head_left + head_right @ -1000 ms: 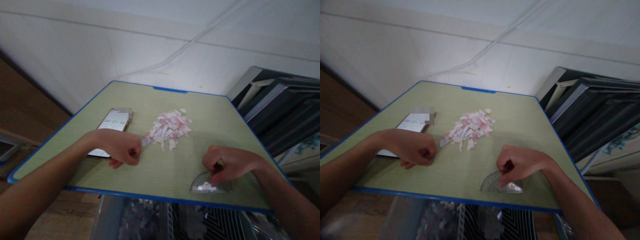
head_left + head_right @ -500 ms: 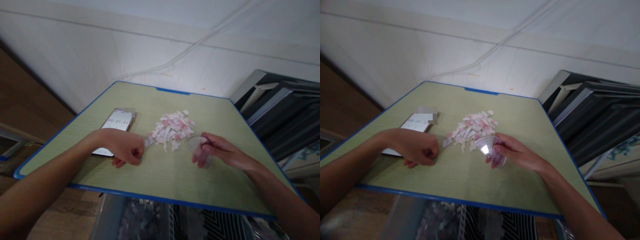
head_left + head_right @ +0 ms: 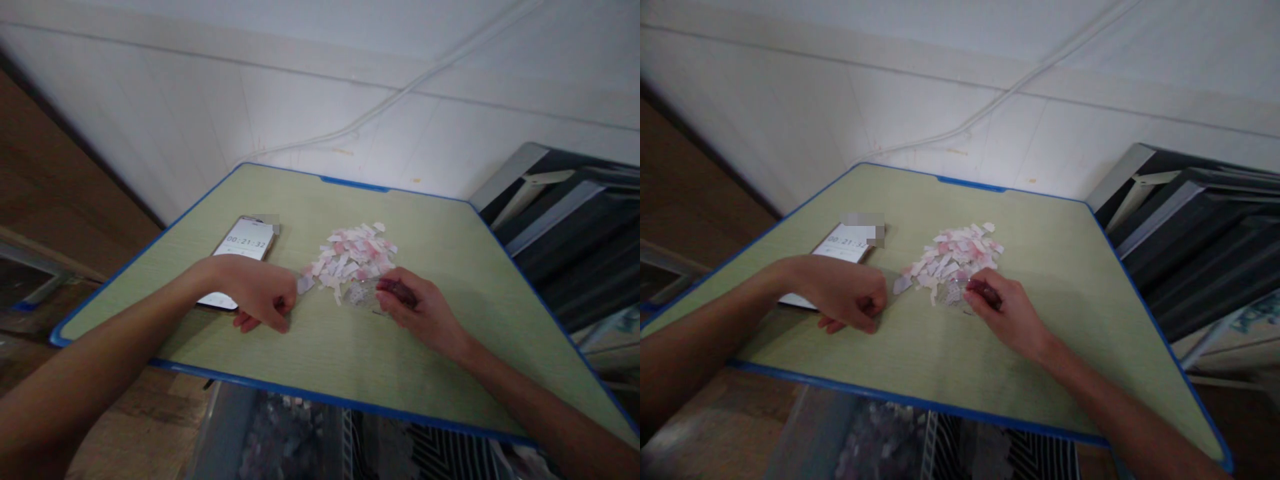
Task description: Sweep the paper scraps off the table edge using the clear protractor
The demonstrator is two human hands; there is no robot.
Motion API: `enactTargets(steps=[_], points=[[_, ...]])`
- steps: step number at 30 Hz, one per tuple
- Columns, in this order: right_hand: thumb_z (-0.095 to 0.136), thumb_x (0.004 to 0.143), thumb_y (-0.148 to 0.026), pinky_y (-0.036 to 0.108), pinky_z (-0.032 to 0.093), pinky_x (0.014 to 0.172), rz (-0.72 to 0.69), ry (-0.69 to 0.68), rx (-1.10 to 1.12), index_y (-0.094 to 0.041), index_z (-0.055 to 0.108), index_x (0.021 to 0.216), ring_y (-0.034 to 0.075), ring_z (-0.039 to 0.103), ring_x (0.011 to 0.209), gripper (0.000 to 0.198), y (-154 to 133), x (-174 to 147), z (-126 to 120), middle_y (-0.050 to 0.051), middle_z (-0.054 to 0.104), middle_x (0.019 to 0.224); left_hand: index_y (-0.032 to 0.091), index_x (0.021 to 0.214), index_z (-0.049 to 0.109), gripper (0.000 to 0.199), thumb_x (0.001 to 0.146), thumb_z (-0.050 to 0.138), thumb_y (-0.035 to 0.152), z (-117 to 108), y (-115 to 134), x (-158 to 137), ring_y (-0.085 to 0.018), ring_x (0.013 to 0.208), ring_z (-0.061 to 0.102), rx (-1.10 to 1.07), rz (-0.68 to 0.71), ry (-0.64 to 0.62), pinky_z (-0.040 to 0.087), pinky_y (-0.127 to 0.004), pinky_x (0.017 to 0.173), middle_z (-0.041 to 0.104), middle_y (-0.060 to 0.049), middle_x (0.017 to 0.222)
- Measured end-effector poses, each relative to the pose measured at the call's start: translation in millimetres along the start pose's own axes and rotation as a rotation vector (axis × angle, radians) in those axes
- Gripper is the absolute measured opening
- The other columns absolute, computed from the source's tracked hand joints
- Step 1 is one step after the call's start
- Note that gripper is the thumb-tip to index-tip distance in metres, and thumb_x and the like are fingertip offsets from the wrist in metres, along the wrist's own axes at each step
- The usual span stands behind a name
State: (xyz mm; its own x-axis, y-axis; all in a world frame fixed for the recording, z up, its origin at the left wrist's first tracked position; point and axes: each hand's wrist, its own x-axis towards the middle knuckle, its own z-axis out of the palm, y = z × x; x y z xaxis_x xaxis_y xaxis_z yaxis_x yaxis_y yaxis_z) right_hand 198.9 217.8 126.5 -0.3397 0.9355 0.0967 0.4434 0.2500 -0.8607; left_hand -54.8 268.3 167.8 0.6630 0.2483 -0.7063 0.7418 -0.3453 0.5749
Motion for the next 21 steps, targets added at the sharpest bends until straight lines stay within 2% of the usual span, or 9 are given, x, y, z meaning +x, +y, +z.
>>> enactTargets(steps=[4, 7, 10, 14, 16, 18, 21], points=[[0.051, 0.083, -0.030, 0.021, 0.034, 0.045, -0.020, -0.024, -0.085, -0.020, 0.050, 0.080, 0.009, 0.044, 0.051, 0.011, -1, 1, 2, -0.002, 0.049, 0.061, 0.020, 0.046, 0.043, 0.029, 0.074, 0.049, 0.015, 1, -2, 0, -0.012, 0.033, 0.051, -0.007, 0.016, 0.005, 0.037, -0.019, 0.033, 0.052, 0.002, 0.035], [0.050, 0.084, -0.031, 0.022, 0.035, 0.048, -0.046, -0.097, -0.152, -0.019, 0.050, 0.076, 0.010, 0.044, 0.053, 0.014, -2, 1, -10, -0.001, 0.050, 0.062, 0.020, 0.046, 0.042, 0.028, 0.073, 0.050, 0.017, 1, -2, 0, -0.013, 0.034, 0.051, -0.015, 0.006, 0.015, 0.037, -0.020, 0.034, 0.052, 0.002, 0.035], [0.052, 0.084, -0.031, 0.022, 0.036, 0.049, -0.068, -0.293, -0.185, -0.018, 0.053, 0.074, 0.010, 0.044, 0.054, 0.017, -6, 0, -33, -0.001, 0.050, 0.061, 0.021, 0.047, 0.042, 0.027, 0.073, 0.051, 0.018, 1, -3, 1, -0.014, 0.035, 0.052, -0.030, -0.010, 0.008, 0.038, -0.021, 0.034, 0.053, 0.002, 0.036], [0.055, 0.082, -0.033, 0.020, 0.036, 0.048, 0.038, -0.692, -0.146, -0.016, 0.055, 0.070, 0.010, 0.048, 0.054, 0.020, -11, -5, -65, -0.001, 0.053, 0.061, 0.021, 0.049, 0.043, 0.026, 0.073, 0.051, 0.017, 2, -4, 1, -0.013, 0.035, 0.052, -0.037, -0.010, 0.011, 0.039, -0.020, 0.034, 0.052, 0.002, 0.036], [0.058, 0.081, -0.033, 0.021, 0.037, 0.049, 0.072, -0.754, -0.113, -0.016, 0.056, 0.069, 0.010, 0.049, 0.055, 0.021, -11, -7, -72, 0.000, 0.054, 0.062, 0.021, 0.048, 0.042, 0.027, 0.074, 0.050, 0.017, 2, -5, 1, -0.013, 0.034, 0.052, -0.037, 0.003, 0.017, 0.038, -0.020, 0.034, 0.052, 0.002, 0.036], [0.058, 0.081, -0.037, 0.020, 0.036, 0.047, 0.080, -0.627, -0.040, -0.017, 0.054, 0.071, 0.009, 0.047, 0.052, 0.022, -8, -7, -69, -0.001, 0.051, 0.060, 0.021, 0.048, 0.042, 0.027, 0.074, 0.050, 0.017, 2, -5, 0, -0.012, 0.034, 0.052, -0.038, 0.017, 0.017, 0.038, -0.019, 0.033, 0.052, 0.002, 0.036], [0.054, 0.084, -0.040, 0.019, 0.031, 0.040, 0.032, -0.241, 0.061, -0.019, 0.048, 0.075, 0.007, 0.039, 0.045, 0.024, -2, -3, -48, -0.005, 0.044, 0.056, 0.021, 0.048, 0.042, 0.027, 0.074, 0.050, 0.017, 2, -4, 0, -0.012, 0.033, 0.051, -0.033, 0.012, 0.017, 0.037, -0.019, 0.033, 0.052, 0.002, 0.035]])
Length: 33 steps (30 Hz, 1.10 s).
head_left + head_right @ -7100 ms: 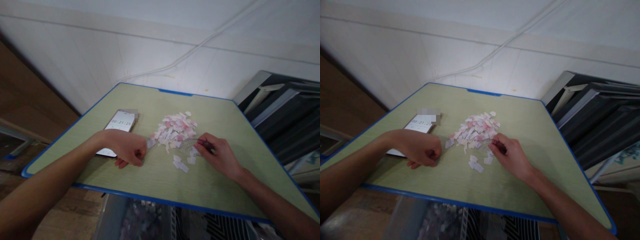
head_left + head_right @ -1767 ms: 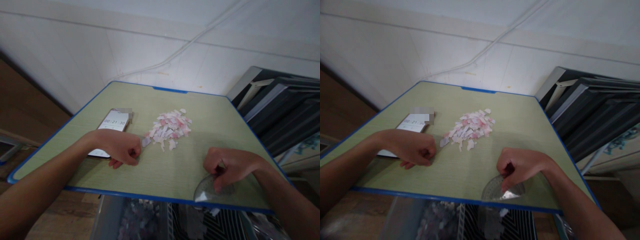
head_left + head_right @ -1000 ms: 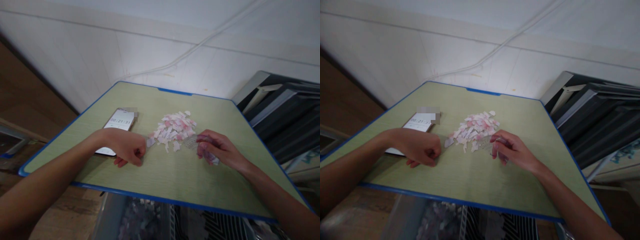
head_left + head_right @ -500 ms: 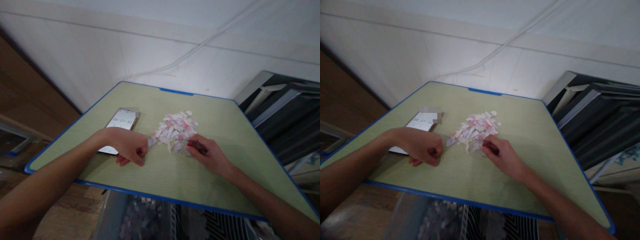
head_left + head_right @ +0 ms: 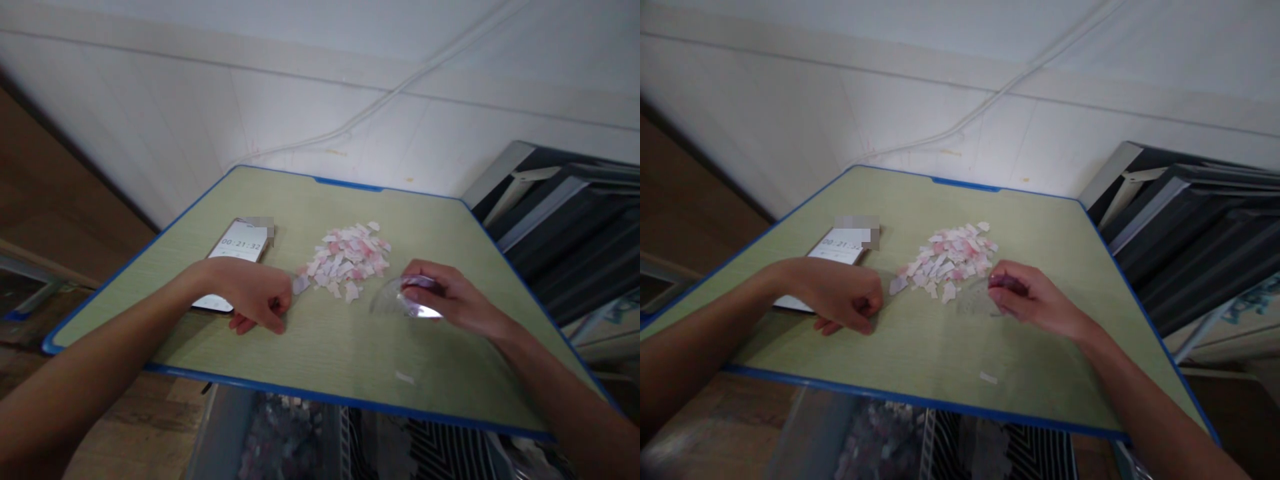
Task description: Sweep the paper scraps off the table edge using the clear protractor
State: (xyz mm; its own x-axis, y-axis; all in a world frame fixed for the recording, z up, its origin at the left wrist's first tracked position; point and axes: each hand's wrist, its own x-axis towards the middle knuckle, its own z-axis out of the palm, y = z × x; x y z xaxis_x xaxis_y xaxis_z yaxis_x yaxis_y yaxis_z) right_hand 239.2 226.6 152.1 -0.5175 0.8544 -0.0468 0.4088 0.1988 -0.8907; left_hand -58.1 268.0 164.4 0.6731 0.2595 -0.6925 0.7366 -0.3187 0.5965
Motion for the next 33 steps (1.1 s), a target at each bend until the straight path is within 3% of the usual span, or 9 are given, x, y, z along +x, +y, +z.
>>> enactTargets(steps=[3, 7, 12, 17, 24, 33], points=[[0.051, 0.086, -0.034, 0.019, 0.028, 0.039, -0.079, 0.201, 0.011, -0.019, 0.046, 0.080, 0.006, 0.036, 0.045, 0.016, 8, 11, 26, -0.005, 0.044, 0.058, 0.020, 0.048, 0.042, 0.028, 0.075, 0.049, 0.017, 0, 2, 0, -0.012, 0.033, 0.050, 0.007, -0.025, -0.005, 0.038, -0.020, 0.034, 0.052, 0.002, 0.036], [0.048, 0.085, -0.027, 0.019, 0.030, 0.042, -0.080, 0.219, -0.081, -0.019, 0.047, 0.080, 0.007, 0.040, 0.049, 0.010, 10, 18, 44, -0.003, 0.046, 0.061, 0.020, 0.048, 0.042, 0.028, 0.075, 0.049, 0.016, -1, 4, 0, -0.012, 0.034, 0.051, 0.021, -0.049, -0.010, 0.037, -0.019, 0.034, 0.052, 0.002, 0.036], [0.053, 0.081, -0.029, 0.019, 0.028, 0.040, -0.084, 0.182, -0.029, -0.019, 0.046, 0.071, 0.007, 0.037, 0.044, 0.016, 4, 15, 38, -0.005, 0.041, 0.053, 0.021, 0.049, 0.043, 0.028, 0.075, 0.049, 0.016, -1, 4, 0, -0.013, 0.035, 0.052, 0.012, -0.060, -0.017, 0.038, -0.020, 0.034, 0.052, 0.002, 0.036], [0.052, 0.082, -0.029, 0.019, 0.026, 0.037, -0.106, 0.260, 0.046, -0.018, 0.047, 0.076, 0.006, 0.035, 0.041, 0.014, 6, 15, 37, -0.005, 0.045, 0.054, 0.021, 0.049, 0.042, 0.028, 0.076, 0.049, 0.016, -1, 4, 0, -0.012, 0.035, 0.051, 0.023, -0.051, -0.014, 0.038, -0.019, 0.034, 0.051, 0.003, 0.036], [0.054, 0.080, -0.028, 0.020, 0.029, 0.041, -0.096, 0.062, -0.082, -0.018, 0.049, 0.068, 0.007, 0.037, 0.046, 0.017, 6, 10, 29, -0.004, 0.040, 0.055, 0.020, 0.049, 0.043, 0.028, 0.076, 0.049, 0.016, -1, 4, 0, -0.012, 0.036, 0.052, 0.039, -0.050, -0.012, 0.038, -0.019, 0.035, 0.052, 0.003, 0.037], [0.049, 0.085, -0.027, 0.020, 0.030, 0.041, -0.110, 0.218, -0.032, -0.019, 0.048, 0.080, 0.006, 0.039, 0.044, 0.010, 12, 15, 38, -0.004, 0.047, 0.059, 0.020, 0.047, 0.043, 0.030, 0.076, 0.050, 0.014, -1, 5, 0, -0.012, 0.036, 0.052, 0.032, -0.045, -0.019, 0.038, -0.020, 0.034, 0.051, 0.003, 0.037]])
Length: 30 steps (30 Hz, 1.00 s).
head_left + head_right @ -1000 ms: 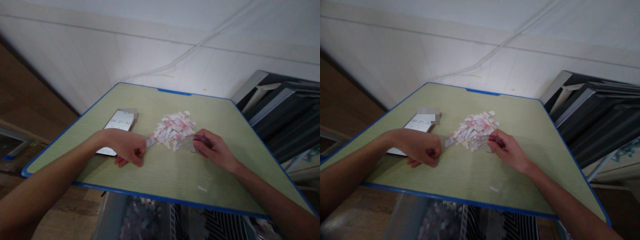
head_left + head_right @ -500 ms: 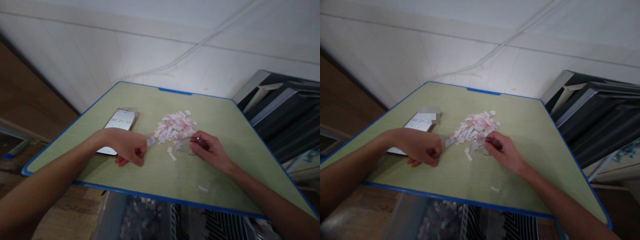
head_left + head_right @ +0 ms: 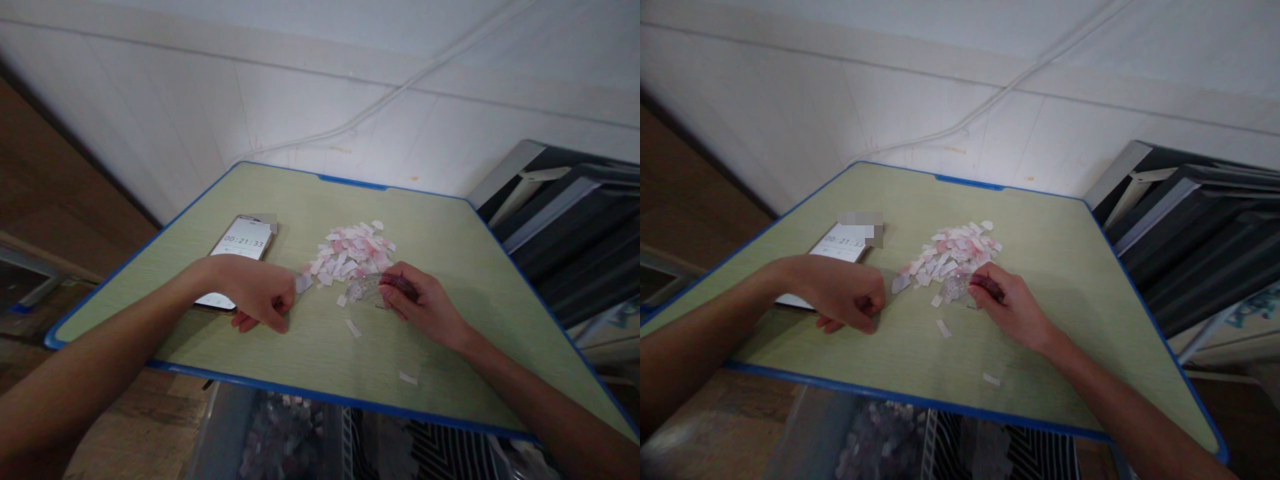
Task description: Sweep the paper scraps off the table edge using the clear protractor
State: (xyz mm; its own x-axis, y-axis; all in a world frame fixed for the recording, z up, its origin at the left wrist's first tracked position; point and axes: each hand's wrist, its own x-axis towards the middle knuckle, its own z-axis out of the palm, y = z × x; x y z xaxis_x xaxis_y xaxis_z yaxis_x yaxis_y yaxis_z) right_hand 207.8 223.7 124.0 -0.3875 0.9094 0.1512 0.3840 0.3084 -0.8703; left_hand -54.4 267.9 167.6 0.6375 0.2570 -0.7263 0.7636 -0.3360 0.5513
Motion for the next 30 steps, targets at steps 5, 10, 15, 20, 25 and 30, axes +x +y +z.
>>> enactTargets(steps=[5, 10, 15, 20, 25, 30], points=[[0.049, 0.084, -0.026, 0.020, 0.031, 0.043, 0.028, 0.004, -0.095, -0.018, 0.048, 0.078, 0.008, 0.040, 0.048, 0.010, 0, -1, 0, -0.003, 0.045, 0.059, 0.020, 0.047, 0.043, 0.030, 0.076, 0.049, 0.014, 0, 0, 0, -0.013, 0.036, 0.052, 0.005, 0.002, 0.008, 0.039, -0.021, 0.035, 0.052, 0.002, 0.037], [0.050, 0.083, -0.026, 0.020, 0.029, 0.041, 0.004, -0.026, -0.041, -0.018, 0.047, 0.074, 0.007, 0.037, 0.046, 0.012, -7, -2, -4, -0.005, 0.043, 0.056, 0.020, 0.048, 0.043, 0.029, 0.076, 0.049, 0.015, 0, -1, 0, -0.013, 0.035, 0.051, -0.002, 0.006, 0.004, 0.039, -0.020, 0.034, 0.052, 0.002, 0.037], [0.049, 0.084, -0.027, 0.020, 0.030, 0.042, 0.018, -0.053, -0.044, -0.018, 0.047, 0.075, 0.008, 0.038, 0.048, 0.012, -5, -1, 0, -0.004, 0.042, 0.058, 0.020, 0.048, 0.044, 0.029, 0.076, 0.049, 0.015, 0, -2, 1, -0.012, 0.035, 0.051, -0.005, -0.001, 0.000, 0.039, -0.019, 0.034, 0.052, 0.002, 0.037], [0.050, 0.084, -0.028, 0.021, 0.031, 0.044, 0.029, -0.066, -0.091, -0.018, 0.047, 0.075, 0.008, 0.039, 0.051, 0.014, -4, -2, 4, -0.004, 0.043, 0.060, 0.020, 0.049, 0.043, 0.030, 0.077, 0.050, 0.015, 1, -3, 1, -0.012, 0.036, 0.052, -0.006, -0.011, 0.003, 0.039, -0.019, 0.034, 0.052, 0.003, 0.038], [0.051, 0.083, -0.026, 0.020, 0.033, 0.045, -0.002, -0.161, -0.051, -0.018, 0.048, 0.075, 0.008, 0.041, 0.052, 0.012, -8, -3, 3, -0.003, 0.045, 0.061, 0.020, 0.048, 0.043, 0.029, 0.077, 0.049, 0.015, 0, -3, 0, -0.013, 0.036, 0.052, -0.008, -0.004, -0.002, 0.039, -0.020, 0.035, 0.052, 0.002, 0.038], [0.051, 0.084, -0.027, 0.018, 0.029, 0.040, 0.010, -0.119, -0.001, -0.019, 0.046, 0.075, 0.006, 0.037, 0.047, 0.014, -10, -2, 1, -0.004, 0.044, 0.059, 0.021, 0.048, 0.043, 0.028, 0.075, 0.050, 0.016, 0, -1, 0, -0.014, 0.036, 0.052, -0.018, 0.005, -0.001, 0.040, -0.021, 0.035, 0.053, 0.002, 0.037]])
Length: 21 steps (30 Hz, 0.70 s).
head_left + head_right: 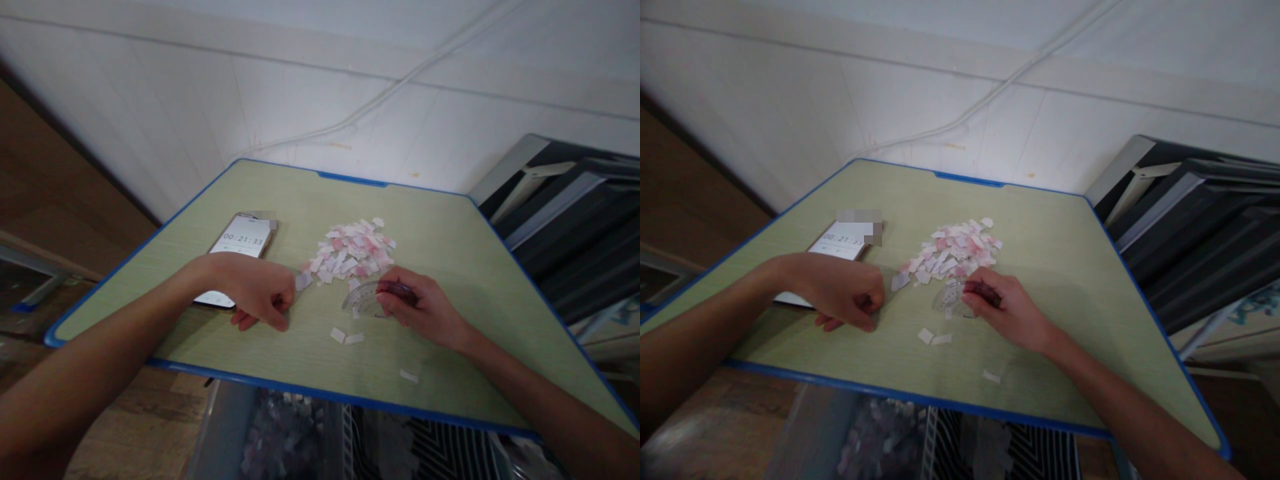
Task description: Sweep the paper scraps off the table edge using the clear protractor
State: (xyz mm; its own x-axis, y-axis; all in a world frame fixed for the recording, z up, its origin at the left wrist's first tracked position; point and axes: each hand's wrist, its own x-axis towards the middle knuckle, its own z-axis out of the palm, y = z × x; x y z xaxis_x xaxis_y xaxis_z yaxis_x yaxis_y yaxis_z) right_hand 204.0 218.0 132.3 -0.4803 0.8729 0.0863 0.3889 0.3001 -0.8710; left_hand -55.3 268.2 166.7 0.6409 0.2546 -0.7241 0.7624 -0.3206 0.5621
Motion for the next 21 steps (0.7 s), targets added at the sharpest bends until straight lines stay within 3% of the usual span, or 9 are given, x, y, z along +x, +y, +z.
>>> enactTargets(steps=[7, 14, 21], points=[[0.052, 0.084, -0.026, 0.020, 0.033, 0.045, -0.065, -0.109, -0.051, -0.018, 0.048, 0.072, 0.008, 0.040, 0.050, 0.014, -1.5, -2.6, -1.6, -0.004, 0.043, 0.059, 0.021, 0.048, 0.043, 0.028, 0.075, 0.050, 0.017, 0.4, 0.0, -0.3, -0.014, 0.035, 0.052, -0.003, 0.012, 0.007, 0.039, -0.021, 0.035, 0.052, 0.002, 0.036], [0.052, 0.084, -0.029, 0.020, 0.033, 0.044, -0.045, -0.131, -0.073, -0.018, 0.049, 0.072, 0.008, 0.041, 0.050, 0.017, -1.7, -3.6, -3.2, -0.004, 0.044, 0.058, 0.021, 0.048, 0.043, 0.027, 0.074, 0.049, 0.017, -0.2, -2.0, 0.6, -0.014, 0.036, 0.053, 0.006, 0.033, -0.003, 0.040, -0.021, 0.035, 0.054, 0.001, 0.037], [0.049, 0.084, -0.023, 0.020, 0.029, 0.042, -0.075, 0.061, -0.192, -0.019, 0.047, 0.072, 0.008, 0.039, 0.047, 0.012, -3.6, -1.8, -2.2, -0.003, 0.045, 0.055, 0.021, 0.049, 0.043, 0.028, 0.075, 0.049, 0.018, -0.8, -1.7, 0.5, -0.014, 0.035, 0.052, 0.022, 0.039, -0.007, 0.040, -0.021, 0.035, 0.054, 0.001, 0.038]])
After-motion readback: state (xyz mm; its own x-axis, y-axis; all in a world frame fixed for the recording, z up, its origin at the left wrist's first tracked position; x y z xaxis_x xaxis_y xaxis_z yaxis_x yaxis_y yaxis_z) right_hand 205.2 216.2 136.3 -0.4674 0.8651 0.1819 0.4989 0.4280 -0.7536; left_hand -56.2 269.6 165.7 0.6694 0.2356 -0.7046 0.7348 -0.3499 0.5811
